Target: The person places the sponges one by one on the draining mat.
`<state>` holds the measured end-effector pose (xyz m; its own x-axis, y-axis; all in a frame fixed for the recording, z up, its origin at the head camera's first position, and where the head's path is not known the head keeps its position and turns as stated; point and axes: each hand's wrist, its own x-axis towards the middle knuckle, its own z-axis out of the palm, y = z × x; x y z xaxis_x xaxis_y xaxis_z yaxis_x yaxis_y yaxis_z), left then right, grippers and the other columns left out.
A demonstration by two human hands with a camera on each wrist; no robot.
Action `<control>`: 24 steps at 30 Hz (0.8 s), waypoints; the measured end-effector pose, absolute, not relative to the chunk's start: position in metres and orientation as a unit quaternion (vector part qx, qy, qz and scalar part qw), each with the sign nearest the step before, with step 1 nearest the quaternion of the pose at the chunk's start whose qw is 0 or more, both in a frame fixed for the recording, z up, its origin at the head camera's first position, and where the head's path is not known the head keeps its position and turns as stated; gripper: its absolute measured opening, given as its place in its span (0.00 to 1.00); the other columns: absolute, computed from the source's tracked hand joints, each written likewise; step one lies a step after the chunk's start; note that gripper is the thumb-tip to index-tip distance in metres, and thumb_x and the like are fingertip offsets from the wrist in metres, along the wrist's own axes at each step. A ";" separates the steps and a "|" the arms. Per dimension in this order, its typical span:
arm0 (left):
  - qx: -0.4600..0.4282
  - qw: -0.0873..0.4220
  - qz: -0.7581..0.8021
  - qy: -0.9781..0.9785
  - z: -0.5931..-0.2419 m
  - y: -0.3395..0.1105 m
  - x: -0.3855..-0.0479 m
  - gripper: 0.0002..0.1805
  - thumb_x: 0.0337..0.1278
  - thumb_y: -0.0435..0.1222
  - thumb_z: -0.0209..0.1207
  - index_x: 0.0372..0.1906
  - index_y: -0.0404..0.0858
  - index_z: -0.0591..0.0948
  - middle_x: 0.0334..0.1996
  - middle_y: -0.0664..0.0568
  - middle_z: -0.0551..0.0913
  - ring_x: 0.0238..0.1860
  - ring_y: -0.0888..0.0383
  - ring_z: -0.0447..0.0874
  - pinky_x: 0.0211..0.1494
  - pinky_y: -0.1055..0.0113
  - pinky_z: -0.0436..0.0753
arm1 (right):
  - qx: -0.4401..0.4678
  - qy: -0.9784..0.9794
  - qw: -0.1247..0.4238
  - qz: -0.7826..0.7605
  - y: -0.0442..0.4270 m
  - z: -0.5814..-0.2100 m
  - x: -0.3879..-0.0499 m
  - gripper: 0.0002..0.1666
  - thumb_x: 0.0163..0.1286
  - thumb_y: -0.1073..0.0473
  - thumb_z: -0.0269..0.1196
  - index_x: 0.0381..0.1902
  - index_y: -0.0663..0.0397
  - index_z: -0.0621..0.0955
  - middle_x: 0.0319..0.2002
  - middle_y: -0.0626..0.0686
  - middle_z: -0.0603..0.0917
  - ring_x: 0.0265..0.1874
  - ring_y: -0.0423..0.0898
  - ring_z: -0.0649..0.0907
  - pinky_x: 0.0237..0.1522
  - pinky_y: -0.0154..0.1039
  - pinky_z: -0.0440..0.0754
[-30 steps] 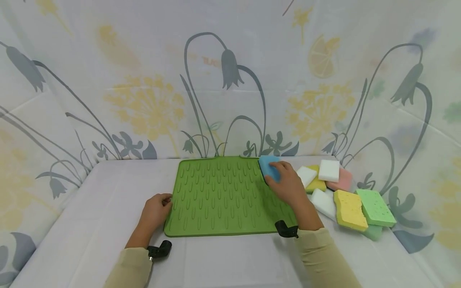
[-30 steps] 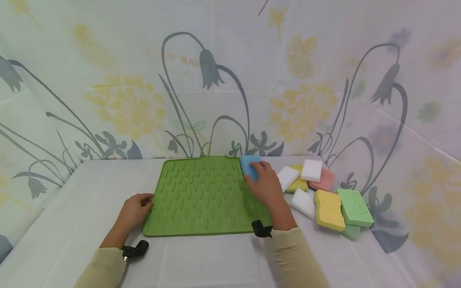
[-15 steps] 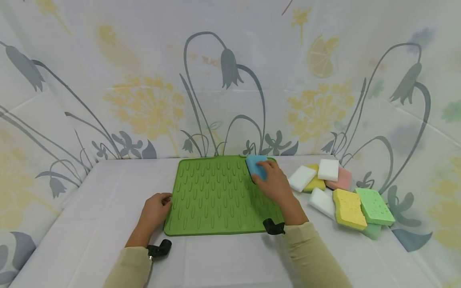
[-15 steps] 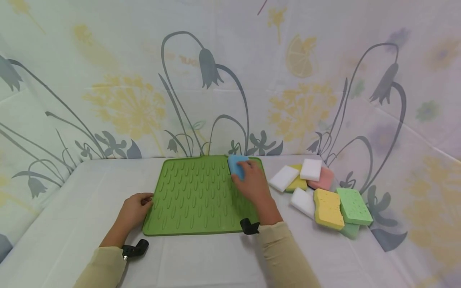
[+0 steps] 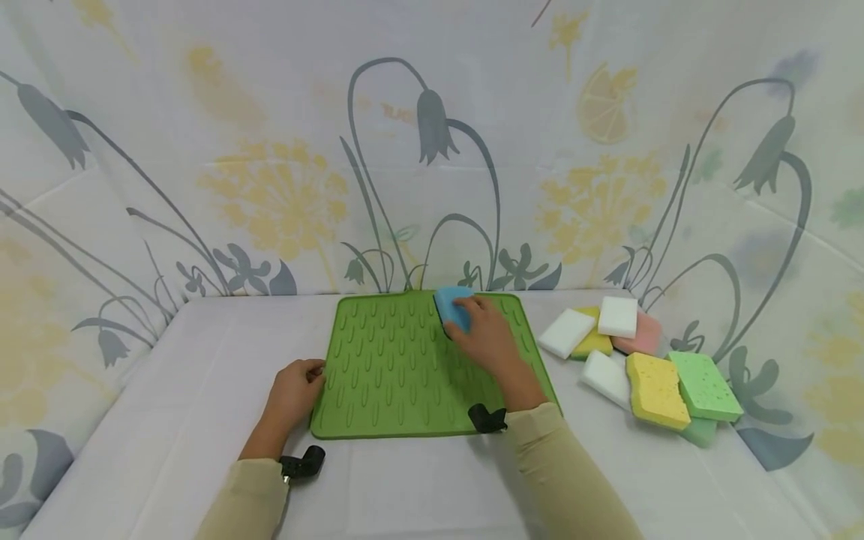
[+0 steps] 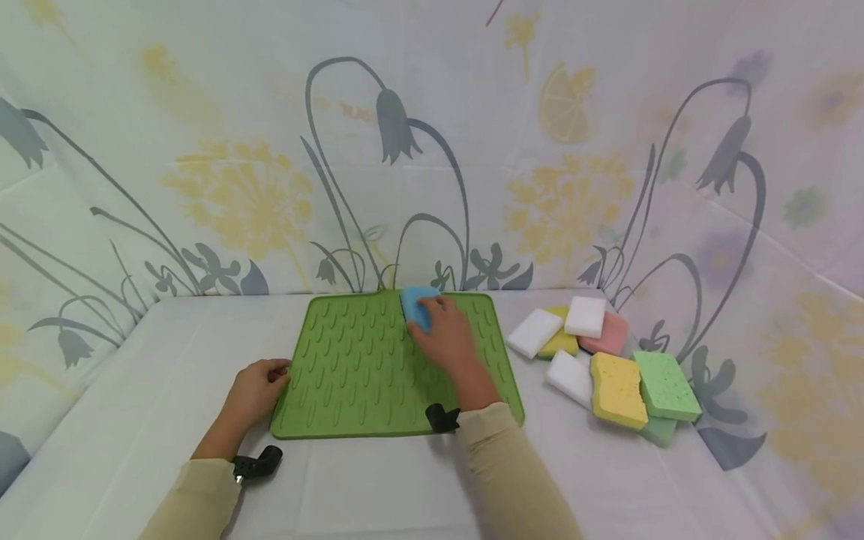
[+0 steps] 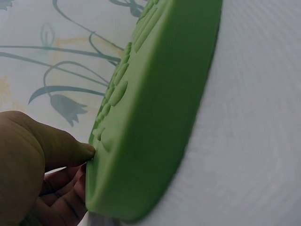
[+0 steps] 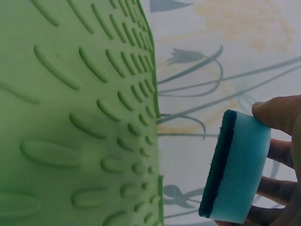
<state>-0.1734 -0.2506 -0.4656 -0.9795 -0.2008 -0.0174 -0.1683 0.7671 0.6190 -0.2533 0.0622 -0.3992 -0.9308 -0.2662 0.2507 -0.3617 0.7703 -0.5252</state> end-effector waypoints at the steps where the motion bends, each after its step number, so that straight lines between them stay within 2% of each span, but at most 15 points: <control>1: 0.099 0.024 -0.327 -0.939 -0.465 -0.250 -0.173 0.21 0.65 0.32 0.52 0.59 0.28 0.76 0.45 0.40 0.82 0.42 0.51 0.79 0.42 0.59 0.79 | 0.169 -0.936 0.080 0.298 0.059 -0.400 -0.254 0.30 0.69 0.47 0.60 0.66 0.51 0.72 0.67 0.64 0.68 0.60 0.64 0.75 0.55 0.58 0.77; 13: 0.098 0.021 -0.327 -0.940 -0.465 -0.249 -0.174 0.20 0.65 0.32 0.51 0.59 0.28 0.76 0.45 0.39 0.82 0.41 0.51 0.79 0.41 0.61 0.79 | 0.181 -0.935 0.045 0.302 0.026 -0.407 -0.260 0.31 0.71 0.45 0.58 0.67 0.48 0.71 0.68 0.60 0.66 0.62 0.62 0.74 0.57 0.57 0.76; 24: 0.097 0.027 -0.328 -0.939 -0.466 -0.250 -0.175 0.20 0.64 0.31 0.52 0.58 0.27 0.77 0.45 0.40 0.83 0.42 0.51 0.79 0.42 0.60 0.80 | 0.202 -0.928 0.030 0.311 -0.001 -0.413 -0.266 0.32 0.71 0.43 0.57 0.68 0.48 0.70 0.68 0.61 0.66 0.60 0.61 0.75 0.56 0.56 0.76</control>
<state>-0.1752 -0.2500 -0.4658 -0.9796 -0.2007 -0.0124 -0.1649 0.7665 0.6207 -0.2657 -0.0009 -0.4134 -0.9168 -0.3562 0.1808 -0.3932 0.7251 -0.5654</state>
